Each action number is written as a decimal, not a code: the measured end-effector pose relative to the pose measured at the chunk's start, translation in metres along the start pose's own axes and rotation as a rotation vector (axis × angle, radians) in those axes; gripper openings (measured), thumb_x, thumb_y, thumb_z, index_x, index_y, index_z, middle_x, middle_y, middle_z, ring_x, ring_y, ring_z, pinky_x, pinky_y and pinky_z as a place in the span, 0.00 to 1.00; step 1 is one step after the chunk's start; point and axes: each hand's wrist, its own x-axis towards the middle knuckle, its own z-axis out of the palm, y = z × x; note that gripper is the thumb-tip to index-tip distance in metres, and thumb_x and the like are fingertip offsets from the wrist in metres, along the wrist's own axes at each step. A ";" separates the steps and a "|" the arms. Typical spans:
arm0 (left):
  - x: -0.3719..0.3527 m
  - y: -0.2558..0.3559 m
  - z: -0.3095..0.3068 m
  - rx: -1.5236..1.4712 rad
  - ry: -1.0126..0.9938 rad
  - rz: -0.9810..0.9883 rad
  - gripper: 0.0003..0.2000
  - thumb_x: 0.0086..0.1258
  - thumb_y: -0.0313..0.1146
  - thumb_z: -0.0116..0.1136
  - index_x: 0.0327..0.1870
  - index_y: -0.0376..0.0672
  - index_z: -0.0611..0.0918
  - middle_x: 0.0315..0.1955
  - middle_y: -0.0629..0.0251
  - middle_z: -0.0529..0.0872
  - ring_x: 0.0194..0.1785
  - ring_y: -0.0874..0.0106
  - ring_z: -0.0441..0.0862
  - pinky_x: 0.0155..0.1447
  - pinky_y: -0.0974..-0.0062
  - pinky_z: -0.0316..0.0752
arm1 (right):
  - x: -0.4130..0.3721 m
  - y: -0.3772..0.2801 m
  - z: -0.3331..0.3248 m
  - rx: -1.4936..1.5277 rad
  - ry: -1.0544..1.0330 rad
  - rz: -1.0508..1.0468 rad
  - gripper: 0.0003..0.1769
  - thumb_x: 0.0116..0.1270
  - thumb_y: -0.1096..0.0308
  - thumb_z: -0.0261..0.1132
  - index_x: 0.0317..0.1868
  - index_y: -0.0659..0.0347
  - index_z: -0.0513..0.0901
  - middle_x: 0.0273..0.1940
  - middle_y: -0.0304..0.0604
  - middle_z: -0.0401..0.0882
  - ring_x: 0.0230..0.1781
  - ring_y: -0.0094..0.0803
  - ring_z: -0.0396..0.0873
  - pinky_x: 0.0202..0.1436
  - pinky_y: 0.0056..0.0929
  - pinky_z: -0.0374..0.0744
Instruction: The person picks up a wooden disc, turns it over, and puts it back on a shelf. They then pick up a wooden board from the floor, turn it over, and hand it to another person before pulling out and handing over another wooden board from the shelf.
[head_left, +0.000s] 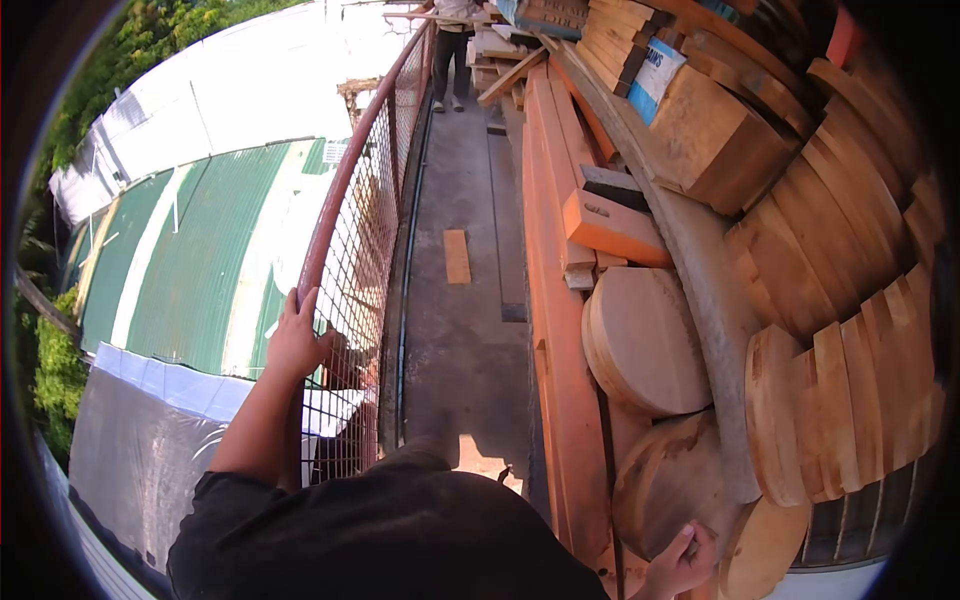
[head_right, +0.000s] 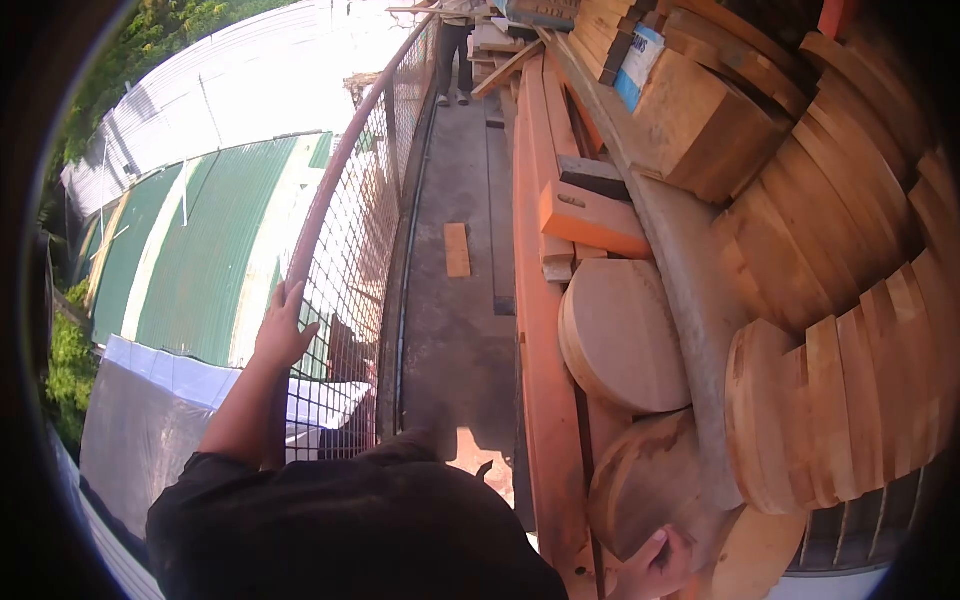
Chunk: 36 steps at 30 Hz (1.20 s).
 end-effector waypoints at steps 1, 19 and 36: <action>0.004 -0.004 0.001 -0.038 -0.008 0.017 0.43 0.68 0.41 0.71 0.83 0.51 0.62 0.81 0.40 0.58 0.77 0.42 0.69 0.74 0.50 0.73 | 0.001 -0.001 0.001 -0.012 -0.006 -0.013 0.15 0.73 0.58 0.71 0.36 0.63 0.91 0.33 0.49 0.87 0.33 0.47 0.85 0.37 0.41 0.84; 0.419 0.014 -0.009 -0.189 0.123 0.059 0.43 0.70 0.51 0.68 0.83 0.49 0.62 0.80 0.43 0.63 0.81 0.45 0.64 0.80 0.51 0.65 | 0.144 -0.195 0.199 0.216 -0.481 -0.496 0.08 0.72 0.67 0.72 0.39 0.65 0.90 0.40 0.53 0.86 0.36 0.41 0.85 0.42 0.35 0.84; 0.569 0.003 0.047 -0.387 -0.121 -0.141 0.42 0.74 0.36 0.61 0.86 0.48 0.51 0.78 0.47 0.66 0.67 0.47 0.82 0.68 0.53 0.79 | 0.207 -0.439 0.788 0.586 -1.394 0.214 0.30 0.72 0.57 0.72 0.69 0.61 0.79 0.52 0.46 0.88 0.47 0.30 0.84 0.51 0.34 0.84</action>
